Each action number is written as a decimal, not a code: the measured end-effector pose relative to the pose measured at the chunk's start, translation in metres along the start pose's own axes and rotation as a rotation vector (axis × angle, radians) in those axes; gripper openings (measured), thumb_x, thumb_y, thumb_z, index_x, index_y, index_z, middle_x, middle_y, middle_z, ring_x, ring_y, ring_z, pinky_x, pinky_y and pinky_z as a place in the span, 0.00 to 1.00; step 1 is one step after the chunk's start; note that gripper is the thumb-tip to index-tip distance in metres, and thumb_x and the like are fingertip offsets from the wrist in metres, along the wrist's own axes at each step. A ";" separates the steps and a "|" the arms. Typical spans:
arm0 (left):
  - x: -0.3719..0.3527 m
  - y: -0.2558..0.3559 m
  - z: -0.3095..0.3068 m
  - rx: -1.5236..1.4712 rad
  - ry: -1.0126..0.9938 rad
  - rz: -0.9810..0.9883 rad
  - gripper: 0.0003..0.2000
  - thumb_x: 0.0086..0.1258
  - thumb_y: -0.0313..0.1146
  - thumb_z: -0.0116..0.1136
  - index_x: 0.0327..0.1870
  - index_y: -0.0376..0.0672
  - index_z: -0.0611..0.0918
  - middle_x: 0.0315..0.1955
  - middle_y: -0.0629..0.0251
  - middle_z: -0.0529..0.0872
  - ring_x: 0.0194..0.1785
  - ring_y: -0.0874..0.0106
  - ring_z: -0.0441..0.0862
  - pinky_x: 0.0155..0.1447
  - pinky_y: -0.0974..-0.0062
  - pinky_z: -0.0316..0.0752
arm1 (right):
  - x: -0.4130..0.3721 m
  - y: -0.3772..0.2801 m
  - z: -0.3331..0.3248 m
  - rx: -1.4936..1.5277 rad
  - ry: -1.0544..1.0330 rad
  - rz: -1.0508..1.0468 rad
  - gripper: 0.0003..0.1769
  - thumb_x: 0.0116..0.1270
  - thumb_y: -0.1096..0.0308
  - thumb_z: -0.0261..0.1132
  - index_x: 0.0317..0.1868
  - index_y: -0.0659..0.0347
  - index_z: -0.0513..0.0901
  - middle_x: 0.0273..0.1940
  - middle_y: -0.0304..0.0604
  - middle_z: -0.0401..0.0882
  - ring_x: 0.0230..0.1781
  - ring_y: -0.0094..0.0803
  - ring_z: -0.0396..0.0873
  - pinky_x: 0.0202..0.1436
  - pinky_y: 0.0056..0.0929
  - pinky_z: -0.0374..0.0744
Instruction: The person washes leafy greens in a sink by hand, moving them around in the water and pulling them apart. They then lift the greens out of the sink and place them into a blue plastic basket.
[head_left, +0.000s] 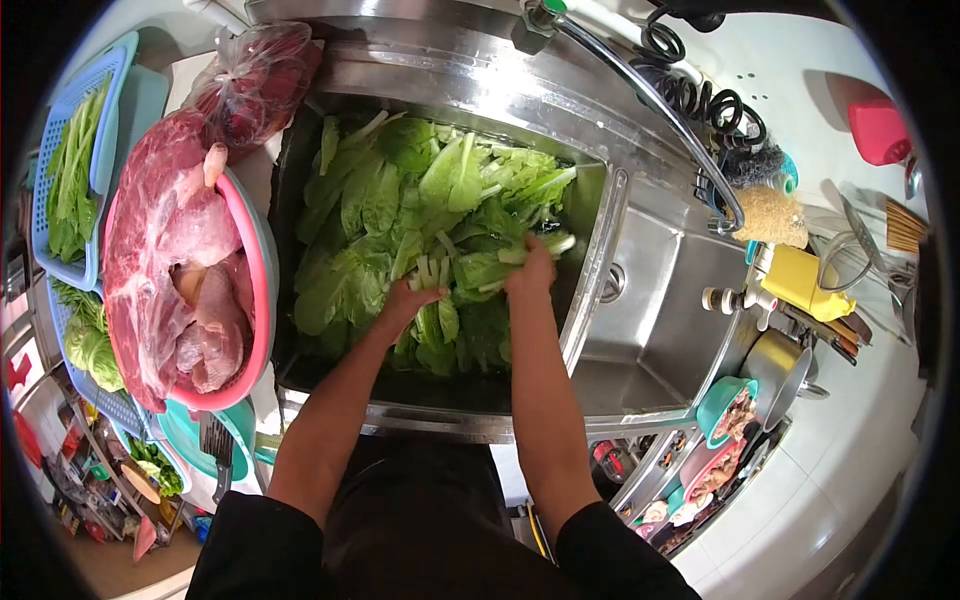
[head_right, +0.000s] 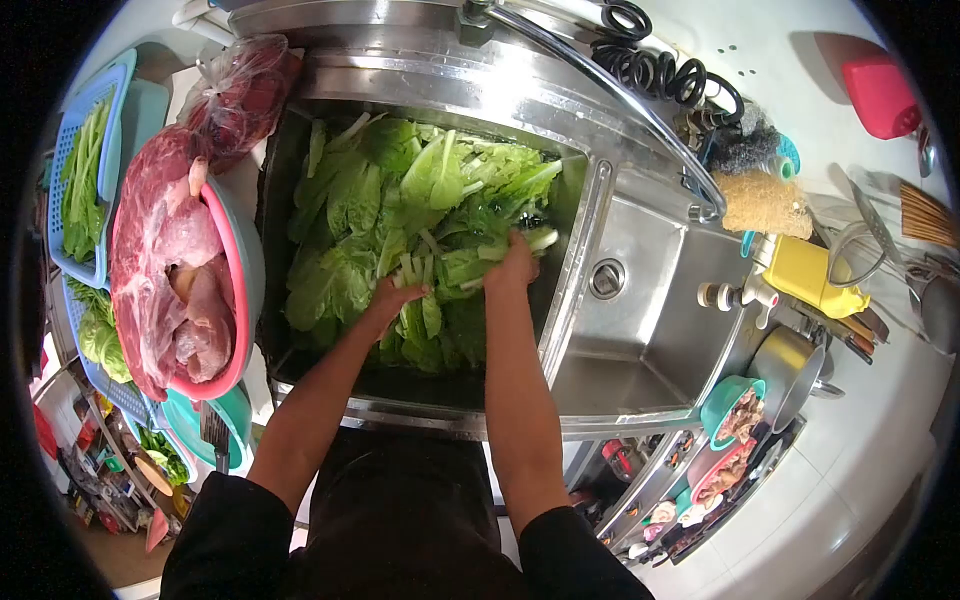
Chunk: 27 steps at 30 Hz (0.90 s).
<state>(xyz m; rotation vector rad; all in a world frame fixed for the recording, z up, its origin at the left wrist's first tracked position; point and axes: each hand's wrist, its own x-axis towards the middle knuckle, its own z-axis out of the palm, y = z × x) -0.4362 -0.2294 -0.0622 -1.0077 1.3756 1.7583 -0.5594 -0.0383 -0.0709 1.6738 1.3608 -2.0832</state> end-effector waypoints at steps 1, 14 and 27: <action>-0.010 0.009 0.002 0.001 0.029 -0.002 0.40 0.52 0.44 0.77 0.65 0.34 0.74 0.57 0.53 0.81 0.62 0.60 0.77 0.69 0.61 0.66 | -0.029 -0.009 0.009 -0.055 0.064 -0.166 0.20 0.67 0.71 0.66 0.59 0.64 0.77 0.49 0.47 0.80 0.38 0.37 0.80 0.41 0.38 0.80; 0.005 -0.018 -0.004 -0.116 -0.115 0.039 0.39 0.55 0.37 0.75 0.70 0.40 0.70 0.63 0.57 0.77 0.66 0.63 0.73 0.72 0.62 0.62 | -0.131 -0.063 -0.034 -1.325 -0.377 -0.804 0.28 0.59 0.58 0.74 0.54 0.65 0.78 0.41 0.58 0.85 0.41 0.52 0.86 0.45 0.43 0.82; 0.001 -0.024 -0.012 -0.203 -0.184 0.035 0.37 0.55 0.34 0.72 0.69 0.41 0.70 0.61 0.61 0.79 0.65 0.65 0.73 0.72 0.65 0.59 | -0.059 -0.027 -0.075 -0.876 -0.532 0.017 0.22 0.56 0.66 0.71 0.48 0.70 0.82 0.38 0.45 0.83 0.37 0.34 0.82 0.43 0.36 0.79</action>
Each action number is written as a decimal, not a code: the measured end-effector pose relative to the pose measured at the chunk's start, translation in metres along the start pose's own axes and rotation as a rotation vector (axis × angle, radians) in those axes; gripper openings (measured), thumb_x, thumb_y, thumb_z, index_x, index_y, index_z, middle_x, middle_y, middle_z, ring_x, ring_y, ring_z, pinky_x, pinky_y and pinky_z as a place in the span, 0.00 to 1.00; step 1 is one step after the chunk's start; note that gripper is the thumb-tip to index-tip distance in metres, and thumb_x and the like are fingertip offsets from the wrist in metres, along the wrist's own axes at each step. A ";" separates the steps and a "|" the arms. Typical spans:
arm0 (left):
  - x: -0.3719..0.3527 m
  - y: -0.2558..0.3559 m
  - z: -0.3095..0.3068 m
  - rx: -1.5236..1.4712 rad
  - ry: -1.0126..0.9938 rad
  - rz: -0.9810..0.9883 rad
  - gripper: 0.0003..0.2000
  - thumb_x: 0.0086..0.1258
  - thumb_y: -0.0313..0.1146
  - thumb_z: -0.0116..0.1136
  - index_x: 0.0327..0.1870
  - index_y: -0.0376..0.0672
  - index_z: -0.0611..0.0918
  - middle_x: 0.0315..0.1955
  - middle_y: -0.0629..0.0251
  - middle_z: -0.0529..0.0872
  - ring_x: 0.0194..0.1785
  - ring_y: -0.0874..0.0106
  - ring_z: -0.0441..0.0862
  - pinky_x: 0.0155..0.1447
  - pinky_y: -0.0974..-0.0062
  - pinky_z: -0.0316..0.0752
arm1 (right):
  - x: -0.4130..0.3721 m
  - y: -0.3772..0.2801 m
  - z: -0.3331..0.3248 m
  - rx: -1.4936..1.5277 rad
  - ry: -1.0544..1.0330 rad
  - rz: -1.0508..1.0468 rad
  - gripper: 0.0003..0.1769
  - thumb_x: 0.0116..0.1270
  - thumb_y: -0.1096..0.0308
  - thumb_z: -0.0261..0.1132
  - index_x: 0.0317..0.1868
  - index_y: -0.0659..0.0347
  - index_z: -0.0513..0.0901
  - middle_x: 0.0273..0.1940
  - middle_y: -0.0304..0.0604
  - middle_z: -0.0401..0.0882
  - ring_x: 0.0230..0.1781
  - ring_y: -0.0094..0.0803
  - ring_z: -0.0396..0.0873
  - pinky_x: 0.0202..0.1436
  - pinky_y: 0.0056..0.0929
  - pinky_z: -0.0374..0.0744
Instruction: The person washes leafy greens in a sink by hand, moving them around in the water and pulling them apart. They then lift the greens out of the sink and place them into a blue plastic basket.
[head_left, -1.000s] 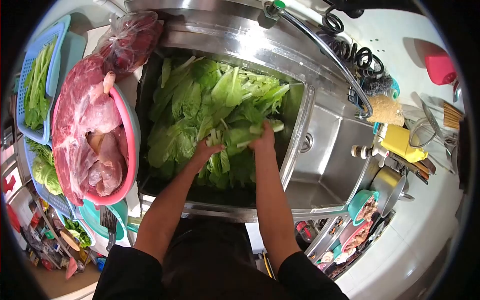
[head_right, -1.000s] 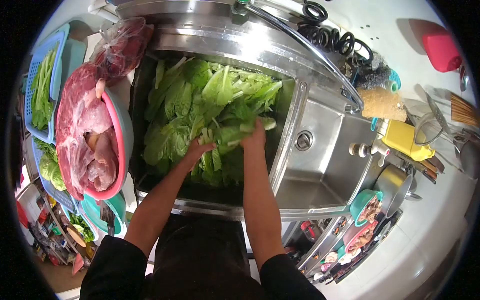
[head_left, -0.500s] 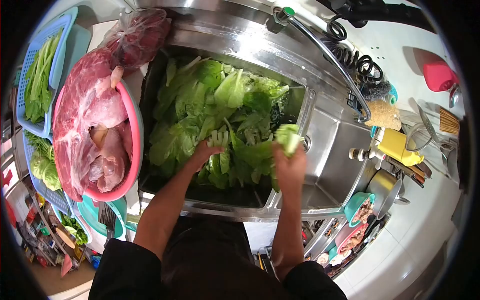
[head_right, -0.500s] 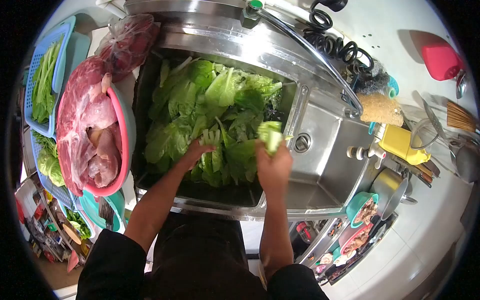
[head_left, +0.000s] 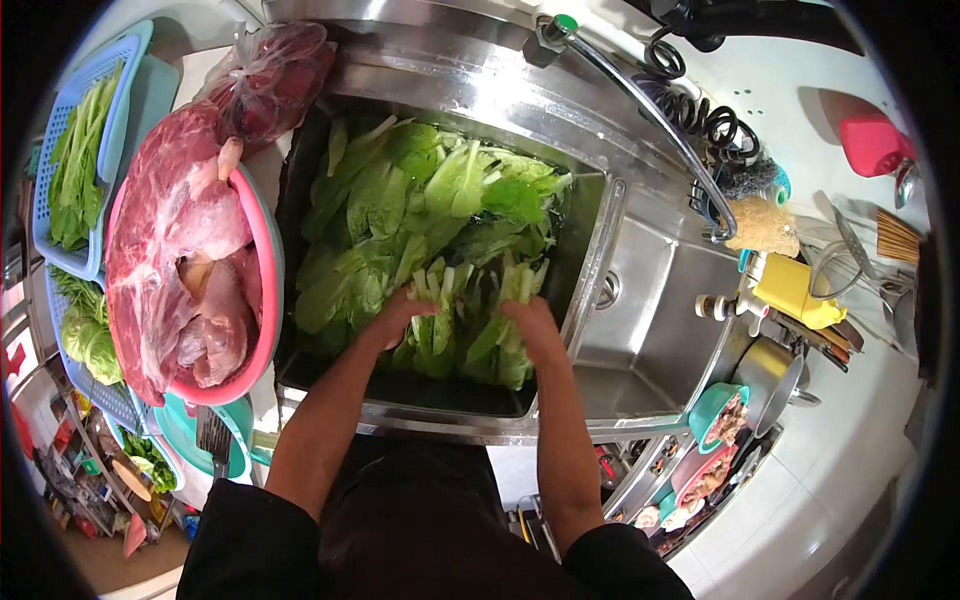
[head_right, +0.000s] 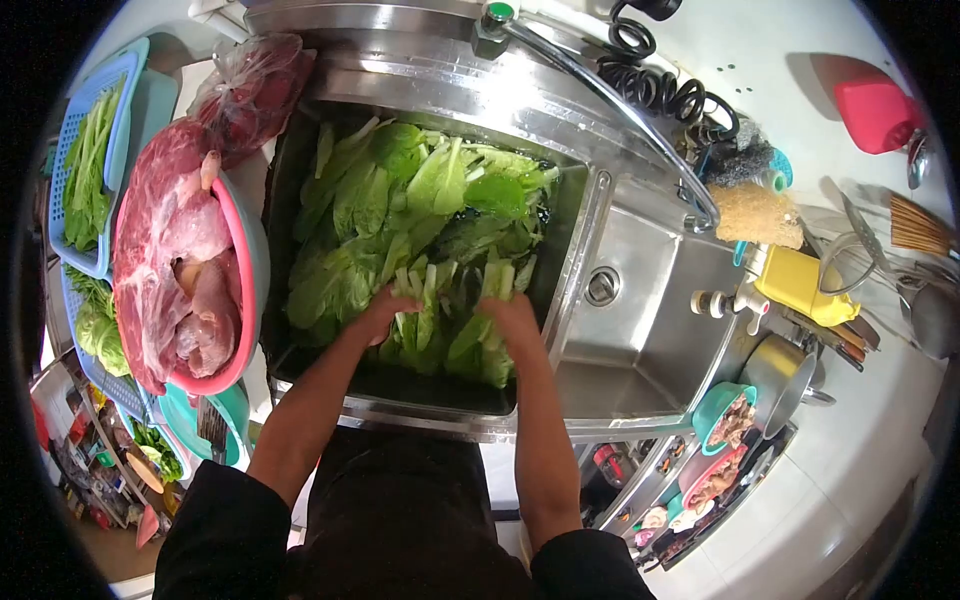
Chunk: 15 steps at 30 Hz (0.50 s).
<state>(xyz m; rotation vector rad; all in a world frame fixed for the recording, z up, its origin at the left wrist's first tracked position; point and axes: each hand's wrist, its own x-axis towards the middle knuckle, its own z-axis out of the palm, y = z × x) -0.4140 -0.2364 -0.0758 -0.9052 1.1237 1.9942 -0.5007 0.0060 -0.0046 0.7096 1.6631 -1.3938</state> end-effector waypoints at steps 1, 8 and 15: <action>0.004 -0.002 0.000 0.010 -0.045 -0.010 0.38 0.54 0.34 0.72 0.70 0.40 0.69 0.61 0.61 0.79 0.65 0.65 0.72 0.72 0.65 0.59 | 0.003 0.003 0.006 0.065 -0.094 -0.010 0.25 0.57 0.66 0.72 0.54 0.67 0.80 0.42 0.45 0.82 0.40 0.36 0.82 0.44 0.36 0.79; -0.009 0.013 0.014 0.103 -0.121 -0.128 0.42 0.54 0.34 0.73 0.73 0.43 0.67 0.60 0.61 0.79 0.66 0.64 0.72 0.72 0.63 0.59 | 0.052 0.024 0.030 0.403 -0.111 0.109 0.28 0.60 0.66 0.72 0.59 0.66 0.76 0.50 0.46 0.80 0.46 0.34 0.81 0.45 0.31 0.80; 0.007 0.009 0.003 0.089 -0.176 -0.025 0.45 0.56 0.41 0.72 0.75 0.41 0.61 0.68 0.56 0.71 0.73 0.60 0.64 0.74 0.57 0.55 | -0.053 -0.049 0.012 -0.157 0.153 -0.287 0.15 0.60 0.71 0.67 0.48 0.65 0.83 0.38 0.41 0.85 0.36 0.28 0.81 0.42 0.29 0.78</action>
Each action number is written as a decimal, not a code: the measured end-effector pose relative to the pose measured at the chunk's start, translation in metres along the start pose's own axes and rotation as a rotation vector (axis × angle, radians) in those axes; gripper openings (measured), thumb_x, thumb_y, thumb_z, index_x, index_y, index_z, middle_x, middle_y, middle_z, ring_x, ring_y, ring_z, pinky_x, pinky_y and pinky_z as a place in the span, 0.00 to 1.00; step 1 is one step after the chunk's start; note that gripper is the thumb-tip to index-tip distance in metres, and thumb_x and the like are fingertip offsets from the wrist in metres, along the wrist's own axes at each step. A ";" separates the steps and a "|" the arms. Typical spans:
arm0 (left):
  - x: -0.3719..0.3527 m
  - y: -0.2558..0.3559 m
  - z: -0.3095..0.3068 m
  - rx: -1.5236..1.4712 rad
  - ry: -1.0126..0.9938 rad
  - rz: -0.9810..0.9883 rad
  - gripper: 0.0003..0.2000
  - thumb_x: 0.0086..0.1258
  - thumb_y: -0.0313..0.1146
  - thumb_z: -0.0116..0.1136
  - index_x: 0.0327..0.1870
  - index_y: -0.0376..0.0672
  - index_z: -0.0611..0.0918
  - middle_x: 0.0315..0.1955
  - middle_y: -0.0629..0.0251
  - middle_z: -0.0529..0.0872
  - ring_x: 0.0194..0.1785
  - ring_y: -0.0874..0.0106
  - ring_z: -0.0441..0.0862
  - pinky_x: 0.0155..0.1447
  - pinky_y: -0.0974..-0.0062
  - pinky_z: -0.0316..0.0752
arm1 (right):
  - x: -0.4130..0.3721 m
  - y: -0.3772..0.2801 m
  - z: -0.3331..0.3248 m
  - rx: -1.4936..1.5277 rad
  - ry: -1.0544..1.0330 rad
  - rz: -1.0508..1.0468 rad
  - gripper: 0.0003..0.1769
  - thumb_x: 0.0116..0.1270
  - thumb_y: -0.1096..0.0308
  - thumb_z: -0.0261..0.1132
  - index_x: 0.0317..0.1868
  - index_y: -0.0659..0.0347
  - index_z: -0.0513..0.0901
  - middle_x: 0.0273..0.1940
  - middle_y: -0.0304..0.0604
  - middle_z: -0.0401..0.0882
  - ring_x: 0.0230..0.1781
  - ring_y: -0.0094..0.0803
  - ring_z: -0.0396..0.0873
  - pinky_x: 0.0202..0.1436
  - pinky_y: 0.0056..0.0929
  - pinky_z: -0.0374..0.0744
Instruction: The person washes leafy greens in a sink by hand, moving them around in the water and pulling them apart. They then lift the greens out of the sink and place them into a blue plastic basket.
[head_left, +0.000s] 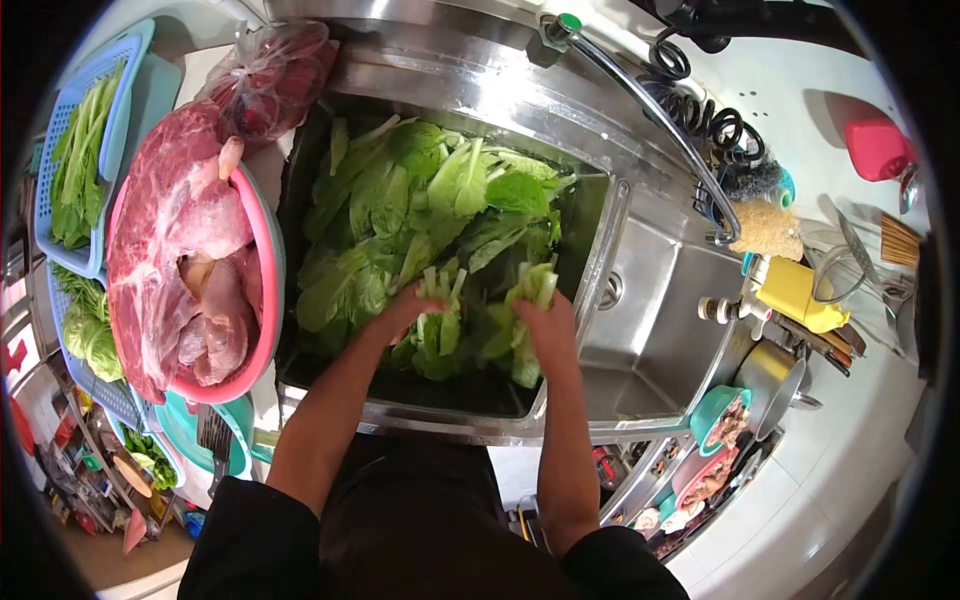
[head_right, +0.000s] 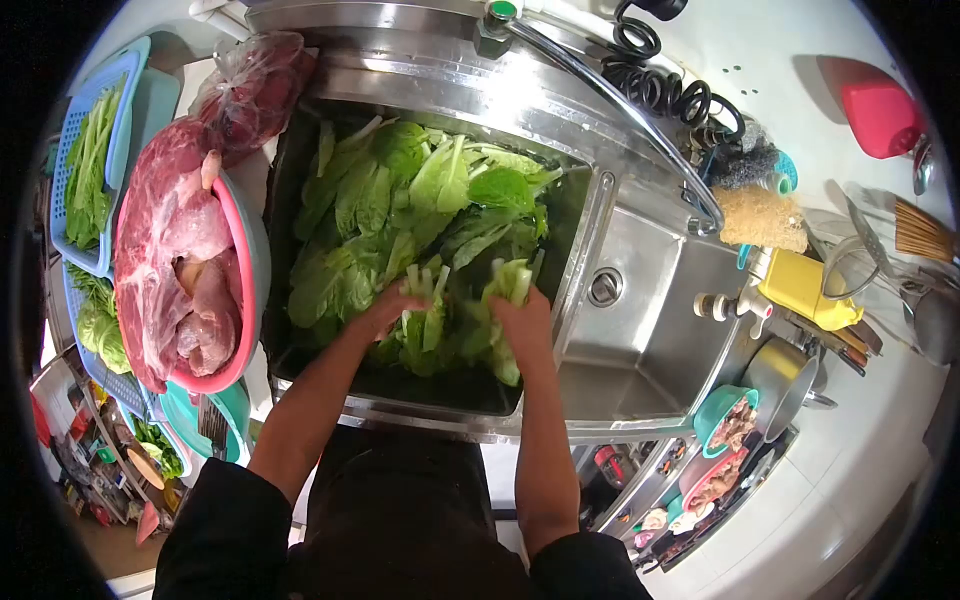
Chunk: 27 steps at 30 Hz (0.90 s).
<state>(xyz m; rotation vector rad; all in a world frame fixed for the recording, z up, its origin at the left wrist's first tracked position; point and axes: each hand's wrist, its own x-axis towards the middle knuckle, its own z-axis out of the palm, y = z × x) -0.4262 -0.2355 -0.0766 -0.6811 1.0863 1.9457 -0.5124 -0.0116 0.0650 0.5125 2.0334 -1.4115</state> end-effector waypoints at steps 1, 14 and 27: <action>0.002 0.001 0.000 0.013 0.045 -0.004 0.46 0.57 0.43 0.72 0.76 0.41 0.59 0.70 0.54 0.68 0.74 0.59 0.62 0.75 0.56 0.54 | 0.005 0.009 0.003 -0.023 -0.027 0.005 0.16 0.60 0.69 0.68 0.48 0.65 0.83 0.38 0.41 0.85 0.36 0.28 0.81 0.42 0.29 0.78; 0.010 -0.005 -0.006 0.147 -0.035 0.008 0.41 0.58 0.46 0.76 0.68 0.34 0.70 0.61 0.55 0.79 0.65 0.65 0.75 0.70 0.63 0.65 | 0.059 0.111 0.032 0.278 -0.294 0.302 0.36 0.62 0.56 0.73 0.64 0.69 0.72 0.55 0.50 0.80 0.53 0.38 0.80 0.56 0.36 0.78; -0.003 0.024 0.008 0.421 0.046 -0.161 0.48 0.53 0.56 0.74 0.69 0.31 0.70 0.63 0.45 0.76 0.69 0.57 0.71 0.71 0.58 0.62 | 0.068 0.115 0.040 0.209 -0.351 0.202 0.32 0.61 0.64 0.74 0.63 0.65 0.74 0.56 0.45 0.80 0.54 0.36 0.80 0.58 0.36 0.76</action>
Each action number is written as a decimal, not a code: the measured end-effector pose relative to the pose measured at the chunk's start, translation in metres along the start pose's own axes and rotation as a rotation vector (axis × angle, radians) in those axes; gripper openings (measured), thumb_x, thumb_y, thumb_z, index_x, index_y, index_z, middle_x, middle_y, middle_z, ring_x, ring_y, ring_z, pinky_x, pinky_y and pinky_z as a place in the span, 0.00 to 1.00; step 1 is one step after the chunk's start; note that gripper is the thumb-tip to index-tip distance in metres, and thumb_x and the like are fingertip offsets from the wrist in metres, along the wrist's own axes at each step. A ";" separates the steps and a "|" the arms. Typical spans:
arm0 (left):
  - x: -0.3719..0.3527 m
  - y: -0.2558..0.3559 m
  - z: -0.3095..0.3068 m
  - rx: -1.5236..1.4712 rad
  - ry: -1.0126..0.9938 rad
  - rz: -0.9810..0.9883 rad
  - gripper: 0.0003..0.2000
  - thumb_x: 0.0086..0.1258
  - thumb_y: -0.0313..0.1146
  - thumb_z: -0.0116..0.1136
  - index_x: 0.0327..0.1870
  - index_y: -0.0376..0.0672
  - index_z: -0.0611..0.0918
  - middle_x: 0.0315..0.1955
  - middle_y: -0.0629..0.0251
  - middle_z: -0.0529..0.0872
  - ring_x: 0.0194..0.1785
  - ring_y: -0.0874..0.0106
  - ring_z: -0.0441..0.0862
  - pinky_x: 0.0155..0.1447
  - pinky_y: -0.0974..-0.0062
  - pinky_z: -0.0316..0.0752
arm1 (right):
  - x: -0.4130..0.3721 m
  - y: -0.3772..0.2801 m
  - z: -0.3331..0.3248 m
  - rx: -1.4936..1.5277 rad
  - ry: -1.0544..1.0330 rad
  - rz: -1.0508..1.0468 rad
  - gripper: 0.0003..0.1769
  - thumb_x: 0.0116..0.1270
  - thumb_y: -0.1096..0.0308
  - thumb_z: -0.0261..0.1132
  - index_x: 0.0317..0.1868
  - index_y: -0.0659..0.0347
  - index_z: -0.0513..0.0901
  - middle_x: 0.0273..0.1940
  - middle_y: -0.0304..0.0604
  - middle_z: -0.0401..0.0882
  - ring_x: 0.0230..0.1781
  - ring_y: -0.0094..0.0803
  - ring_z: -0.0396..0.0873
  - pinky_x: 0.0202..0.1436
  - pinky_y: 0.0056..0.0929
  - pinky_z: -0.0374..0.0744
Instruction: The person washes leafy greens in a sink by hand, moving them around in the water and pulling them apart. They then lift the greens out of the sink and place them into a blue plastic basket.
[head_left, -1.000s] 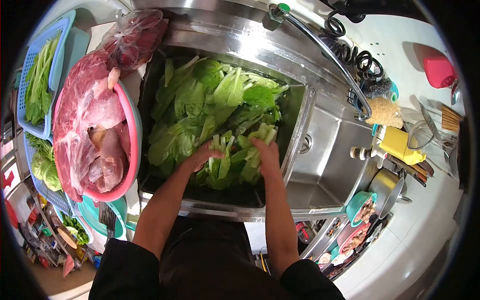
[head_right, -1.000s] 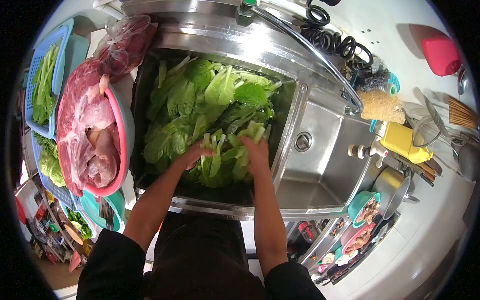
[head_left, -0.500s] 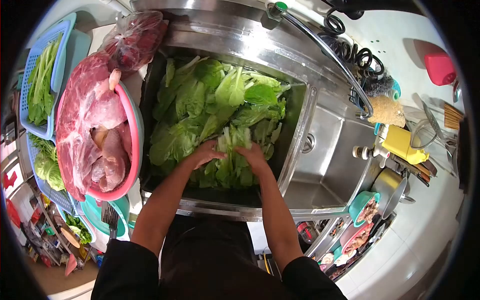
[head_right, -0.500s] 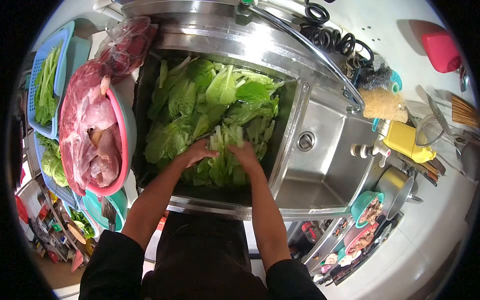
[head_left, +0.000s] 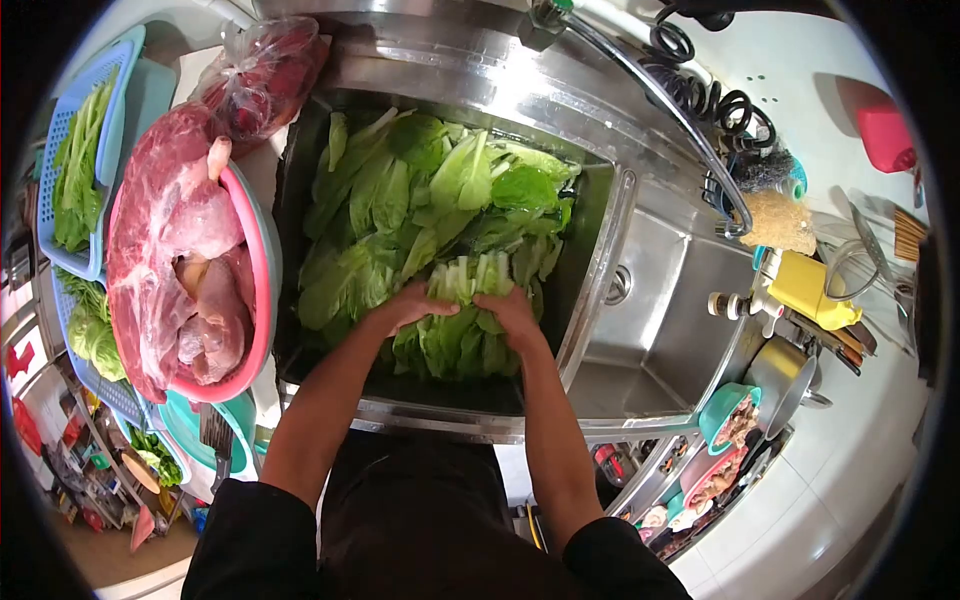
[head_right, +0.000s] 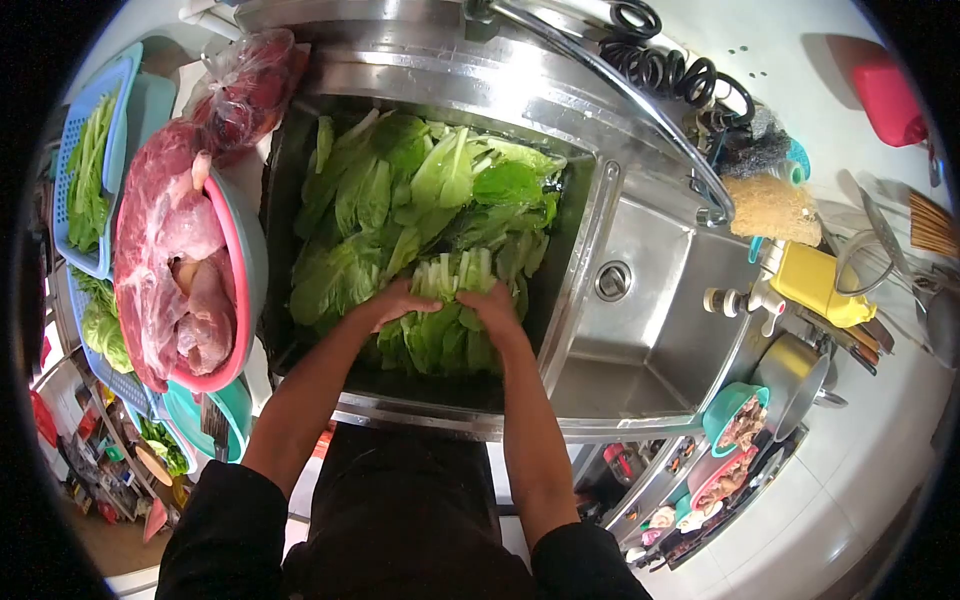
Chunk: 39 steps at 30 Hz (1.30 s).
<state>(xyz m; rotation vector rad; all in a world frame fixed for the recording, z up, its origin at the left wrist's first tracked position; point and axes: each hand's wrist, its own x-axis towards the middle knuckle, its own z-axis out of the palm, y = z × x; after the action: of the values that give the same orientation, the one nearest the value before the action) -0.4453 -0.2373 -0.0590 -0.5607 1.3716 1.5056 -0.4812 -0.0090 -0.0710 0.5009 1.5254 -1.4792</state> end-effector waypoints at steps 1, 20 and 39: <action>0.023 -0.018 0.001 0.058 0.059 -0.018 0.46 0.53 0.56 0.74 0.67 0.31 0.71 0.61 0.45 0.77 0.67 0.56 0.73 0.69 0.60 0.65 | -0.004 0.003 0.000 0.099 0.057 0.027 0.31 0.61 0.65 0.74 0.63 0.65 0.74 0.56 0.45 0.80 0.54 0.36 0.79 0.59 0.36 0.76; 0.092 -0.065 0.038 0.531 0.341 0.276 0.30 0.70 0.50 0.62 0.65 0.38 0.73 0.63 0.53 0.77 0.65 0.58 0.73 0.68 0.63 0.69 | 0.042 0.070 0.007 0.044 0.323 -0.203 0.29 0.56 0.74 0.71 0.60 0.63 0.78 0.54 0.45 0.81 0.50 0.37 0.79 0.55 0.35 0.78; -0.266 0.165 0.124 0.231 0.644 1.090 0.19 0.64 0.35 0.70 0.53 0.38 0.79 0.31 0.61 0.86 0.33 0.79 0.81 0.39 0.75 0.77 | -0.290 -0.198 0.064 -0.008 0.187 -0.949 0.18 0.63 0.80 0.69 0.54 0.70 0.80 0.47 0.42 0.86 0.47 0.24 0.82 0.52 0.23 0.79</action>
<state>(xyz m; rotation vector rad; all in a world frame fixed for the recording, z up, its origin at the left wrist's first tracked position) -0.4469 -0.1944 0.2754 -0.1016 2.5729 2.0224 -0.4771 -0.0199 0.2855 -0.1502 2.0514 -2.1610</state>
